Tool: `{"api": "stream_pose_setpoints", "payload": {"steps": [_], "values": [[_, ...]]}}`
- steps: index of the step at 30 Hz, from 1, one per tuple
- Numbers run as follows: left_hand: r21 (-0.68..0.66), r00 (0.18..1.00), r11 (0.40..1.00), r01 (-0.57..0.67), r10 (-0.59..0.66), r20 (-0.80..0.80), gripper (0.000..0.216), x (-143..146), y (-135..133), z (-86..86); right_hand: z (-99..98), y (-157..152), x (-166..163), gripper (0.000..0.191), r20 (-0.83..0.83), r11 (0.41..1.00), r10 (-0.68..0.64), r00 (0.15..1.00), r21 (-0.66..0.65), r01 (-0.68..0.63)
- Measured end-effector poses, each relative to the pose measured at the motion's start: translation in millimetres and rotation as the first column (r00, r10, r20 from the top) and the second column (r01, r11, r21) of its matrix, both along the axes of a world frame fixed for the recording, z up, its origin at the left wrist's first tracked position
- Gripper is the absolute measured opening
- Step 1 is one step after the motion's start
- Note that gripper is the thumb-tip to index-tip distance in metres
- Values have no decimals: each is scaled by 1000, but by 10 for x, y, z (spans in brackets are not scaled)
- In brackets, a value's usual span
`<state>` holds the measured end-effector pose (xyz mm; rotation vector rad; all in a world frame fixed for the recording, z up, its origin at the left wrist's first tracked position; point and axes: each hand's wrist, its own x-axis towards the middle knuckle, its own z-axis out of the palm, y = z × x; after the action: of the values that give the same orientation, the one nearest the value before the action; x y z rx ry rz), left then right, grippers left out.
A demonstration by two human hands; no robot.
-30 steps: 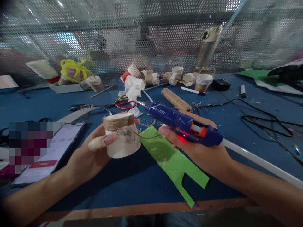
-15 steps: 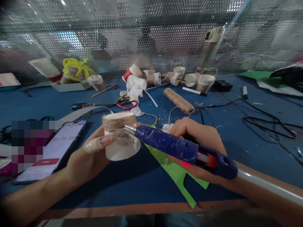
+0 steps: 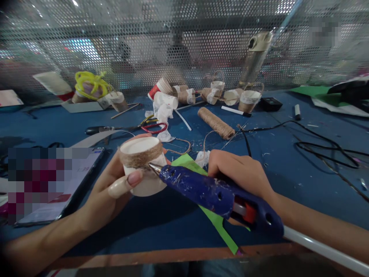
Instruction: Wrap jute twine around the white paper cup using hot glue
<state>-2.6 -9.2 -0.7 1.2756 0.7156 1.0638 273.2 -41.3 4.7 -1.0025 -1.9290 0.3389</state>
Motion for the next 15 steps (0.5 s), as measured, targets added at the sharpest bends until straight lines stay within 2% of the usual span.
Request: {"api": "stream_pose_setpoints", "payload": {"steps": [9, 15], "values": [[42, 999, 998, -44, 45, -18, 52, 5, -5, 9, 54, -38, 54, 26, 150, 993, -93, 984, -58, 103], [127, 999, 991, -37, 40, -26, 53, 29, 27, -10, 71, -63, 17, 23, 159, 994, -98, 983, -40, 105]]}}
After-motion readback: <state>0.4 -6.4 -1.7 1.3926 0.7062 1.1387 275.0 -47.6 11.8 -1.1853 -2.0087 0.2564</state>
